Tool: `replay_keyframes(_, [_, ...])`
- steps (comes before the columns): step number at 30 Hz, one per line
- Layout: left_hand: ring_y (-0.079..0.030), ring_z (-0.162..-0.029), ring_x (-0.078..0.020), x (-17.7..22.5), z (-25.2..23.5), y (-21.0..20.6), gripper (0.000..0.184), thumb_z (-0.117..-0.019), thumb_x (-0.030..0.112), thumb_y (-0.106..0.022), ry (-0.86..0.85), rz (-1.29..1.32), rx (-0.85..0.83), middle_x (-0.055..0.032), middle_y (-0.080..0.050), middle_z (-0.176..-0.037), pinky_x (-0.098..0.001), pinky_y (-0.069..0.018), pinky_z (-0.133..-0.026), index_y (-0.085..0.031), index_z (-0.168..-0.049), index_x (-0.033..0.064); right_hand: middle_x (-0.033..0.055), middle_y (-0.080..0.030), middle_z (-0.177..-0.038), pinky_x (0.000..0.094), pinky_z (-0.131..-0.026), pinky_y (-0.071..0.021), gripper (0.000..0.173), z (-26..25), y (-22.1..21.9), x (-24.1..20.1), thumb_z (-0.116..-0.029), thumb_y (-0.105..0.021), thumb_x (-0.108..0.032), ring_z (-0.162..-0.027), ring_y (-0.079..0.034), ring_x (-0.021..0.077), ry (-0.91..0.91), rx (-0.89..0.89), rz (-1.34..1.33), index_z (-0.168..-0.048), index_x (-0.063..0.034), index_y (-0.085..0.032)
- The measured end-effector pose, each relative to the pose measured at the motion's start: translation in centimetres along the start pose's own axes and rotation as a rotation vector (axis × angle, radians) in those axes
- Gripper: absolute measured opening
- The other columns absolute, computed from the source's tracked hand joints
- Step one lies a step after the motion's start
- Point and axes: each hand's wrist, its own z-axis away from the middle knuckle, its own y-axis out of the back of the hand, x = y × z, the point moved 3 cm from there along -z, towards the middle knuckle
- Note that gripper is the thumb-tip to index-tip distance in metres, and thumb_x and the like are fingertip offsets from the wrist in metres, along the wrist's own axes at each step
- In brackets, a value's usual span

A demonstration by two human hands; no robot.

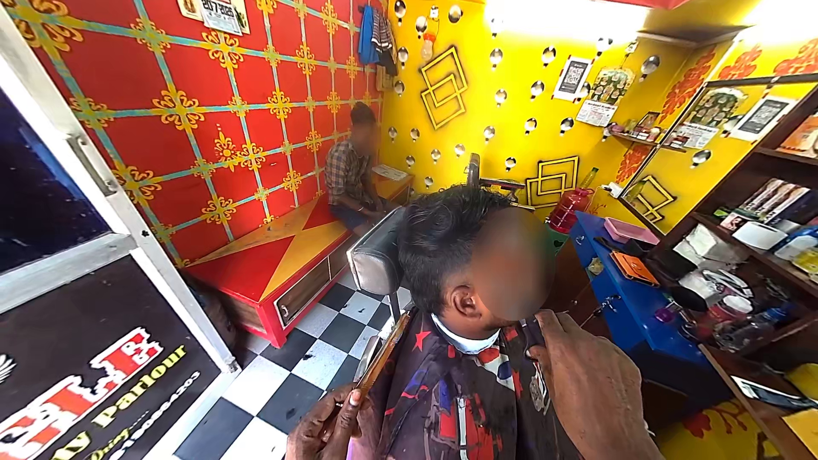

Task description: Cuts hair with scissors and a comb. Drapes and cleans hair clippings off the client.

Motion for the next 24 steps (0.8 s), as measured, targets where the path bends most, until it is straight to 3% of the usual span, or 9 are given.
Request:
replay_keyframes(4, [-0.063, -0.060, -0.0060, -0.09, 0.02, 0.03, 0.015, -0.0989, 0.006, -0.058, 0.010, -0.008, 0.007, -0.0034, -0.074, -0.083, -0.0194, -0.0532, -0.055, -0.071, -0.102, -0.0013, 0.0048, -0.070, -0.086, 0.0397, -0.052, -0.0532, 0.034, 0.11, -0.11, -0.40, -0.0751, -0.086, -0.011, -0.064, -0.068, 0.0246, 0.007, 0.014, 0.021, -0.106, -0.0136, -0.072])
replay_keyframes(9, [-0.064, -0.060, -0.0056, -0.26, -0.02, 0.03, 0.016, -0.0986, 0.005, -0.058, -0.012, -0.016, 0.006, -0.0038, -0.073, -0.083, -0.0198, -0.0533, -0.055, -0.071, -0.102, -0.0029, 0.0056, -0.069, -0.087, 0.0402, -0.056, -0.0548, 0.035, 0.10, -0.08, -0.79, -0.0754, -0.089, -0.019, -0.069, -0.069, 0.0253, 0.016, 0.023, 0.013, -0.104, -0.0112, -0.070])
replay_keyframes(12, [-0.064, -0.060, -0.0048, -0.42, -0.11, -0.05, 0.016, -0.0991, 0.005, -0.057, -0.013, -0.013, 0.008, -0.0026, -0.073, -0.081, -0.0200, -0.0546, -0.056, -0.070, -0.101, -0.0042, 0.0046, -0.069, -0.084, 0.0394, -0.054, -0.0534, 0.031, 0.08, 0.13, -0.79, -0.0754, -0.085, -0.011, -0.067, -0.069, 0.0243, -0.001, 0.029, 0.004, -0.103, -0.0122, -0.071])
replay_keyframes(16, [-0.064, -0.059, -0.0047, -0.43, -0.23, -0.09, 0.017, -0.1001, 0.005, -0.056, -0.009, -0.032, -0.005, -0.0016, -0.072, -0.080, -0.0203, -0.0550, -0.057, -0.069, -0.100, -0.0048, 0.0053, -0.069, -0.085, 0.0399, -0.055, -0.0540, 0.037, -0.01, 0.44, -0.58, -0.0727, -0.090, -0.017, -0.067, -0.069, 0.0247, -0.025, 0.037, 0.004, -0.104, -0.0110, -0.071])
replay_keyframes(20, [-0.064, -0.060, -0.0037, -0.40, -0.35, -0.13, 0.017, -0.1003, 0.004, -0.054, 0.001, -0.044, -0.006, -0.0015, -0.072, -0.079, -0.0200, -0.0552, -0.058, -0.067, -0.100, -0.0063, 0.0052, -0.069, -0.084, 0.0390, -0.053, -0.0531, 0.033, 0.05, 0.40, -0.32, -0.0745, -0.086, -0.010, -0.064, -0.068, 0.0240, -0.036, 0.038, -0.003, -0.103, -0.0116, -0.071])
replay_keyframes(24, [-0.063, -0.059, -0.0033, -0.38, -0.39, -0.35, 0.017, -0.1008, 0.004, -0.053, 0.000, -0.039, -0.015, -0.0011, -0.071, -0.079, -0.0201, -0.0549, -0.058, -0.066, -0.100, -0.0073, 0.0048, -0.069, -0.086, 0.0386, -0.056, -0.0545, 0.035, -0.02, 0.38, -0.40, -0.0733, -0.090, -0.018, -0.068, -0.069, 0.0238, -0.030, 0.038, 0.016, -0.102, -0.0116, -0.071])
